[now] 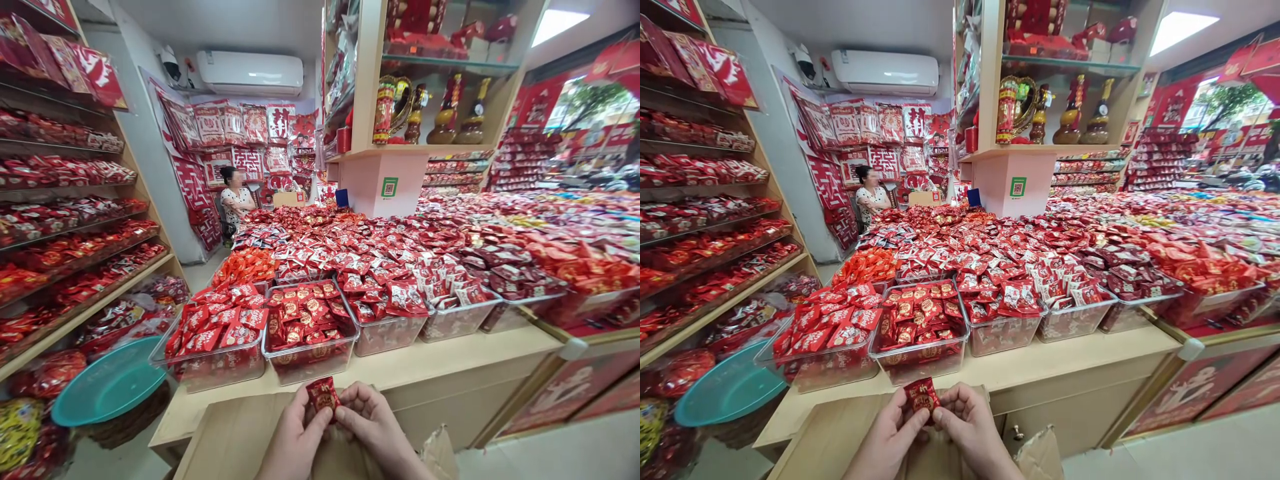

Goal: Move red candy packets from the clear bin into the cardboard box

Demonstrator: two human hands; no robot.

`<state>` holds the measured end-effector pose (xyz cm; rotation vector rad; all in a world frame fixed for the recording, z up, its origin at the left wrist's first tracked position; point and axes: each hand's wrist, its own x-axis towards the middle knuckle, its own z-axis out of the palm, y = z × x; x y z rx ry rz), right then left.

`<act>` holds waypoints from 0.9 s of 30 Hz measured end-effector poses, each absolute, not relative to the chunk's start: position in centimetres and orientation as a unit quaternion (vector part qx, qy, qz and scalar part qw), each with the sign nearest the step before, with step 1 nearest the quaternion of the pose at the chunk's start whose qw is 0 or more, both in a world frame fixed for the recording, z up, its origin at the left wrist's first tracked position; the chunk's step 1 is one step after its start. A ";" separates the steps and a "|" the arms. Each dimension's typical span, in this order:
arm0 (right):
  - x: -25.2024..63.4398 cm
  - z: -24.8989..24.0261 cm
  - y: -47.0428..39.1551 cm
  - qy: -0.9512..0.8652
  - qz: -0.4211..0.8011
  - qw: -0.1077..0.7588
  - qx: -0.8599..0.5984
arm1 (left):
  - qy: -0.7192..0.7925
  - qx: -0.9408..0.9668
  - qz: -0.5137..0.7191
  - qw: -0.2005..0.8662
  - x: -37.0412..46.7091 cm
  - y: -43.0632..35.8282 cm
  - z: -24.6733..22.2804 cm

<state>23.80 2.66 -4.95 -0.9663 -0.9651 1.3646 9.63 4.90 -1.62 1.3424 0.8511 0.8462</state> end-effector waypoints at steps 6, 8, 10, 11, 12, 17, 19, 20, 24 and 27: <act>23.5 -5.0 2.4 -0.426 0.581 0.536 -0.440 | 0.426 0.686 0.345 0.478 9.7 9.5 2.8; 23.4 -4.8 2.2 -0.450 0.578 0.512 -0.448 | 0.428 0.713 0.350 0.432 9.8 11.6 4.2; 23.3 -4.5 2.1 -0.470 0.571 0.496 -0.454 | 0.433 0.741 0.346 0.378 10.1 13.4 5.0; 23.3 -4.4 2.1 -0.477 0.568 0.491 -0.458 | 0.437 0.756 0.342 0.348 10.2 14.2 5.2; 23.4 -4.3 2.0 -0.482 0.565 0.486 -0.461 | 0.440 0.770 0.337 0.317 10.3 14.8 5.4; 23.5 -4.3 1.9 -0.488 0.560 0.486 -0.461 | 0.436 0.830 0.283 0.203 10.1 16.5 6.3; 23.6 -4.3 1.8 -0.492 0.557 0.486 -0.460 | 0.432 0.847 0.251 0.181 9.8 16.7 6.5; 23.6 -4.3 1.7 -0.496 0.555 0.485 -0.459 | 0.430 0.854 0.236 0.173 9.7 16.8 6.5; 23.6 -4.7 1.7 -0.509 0.549 0.480 -0.457 | 0.426 0.871 0.192 0.150 9.5 16.9 5.9; 23.7 -4.8 1.7 -0.513 0.546 0.479 -0.458 | 0.423 0.877 0.181 0.140 9.8 16.9 5.6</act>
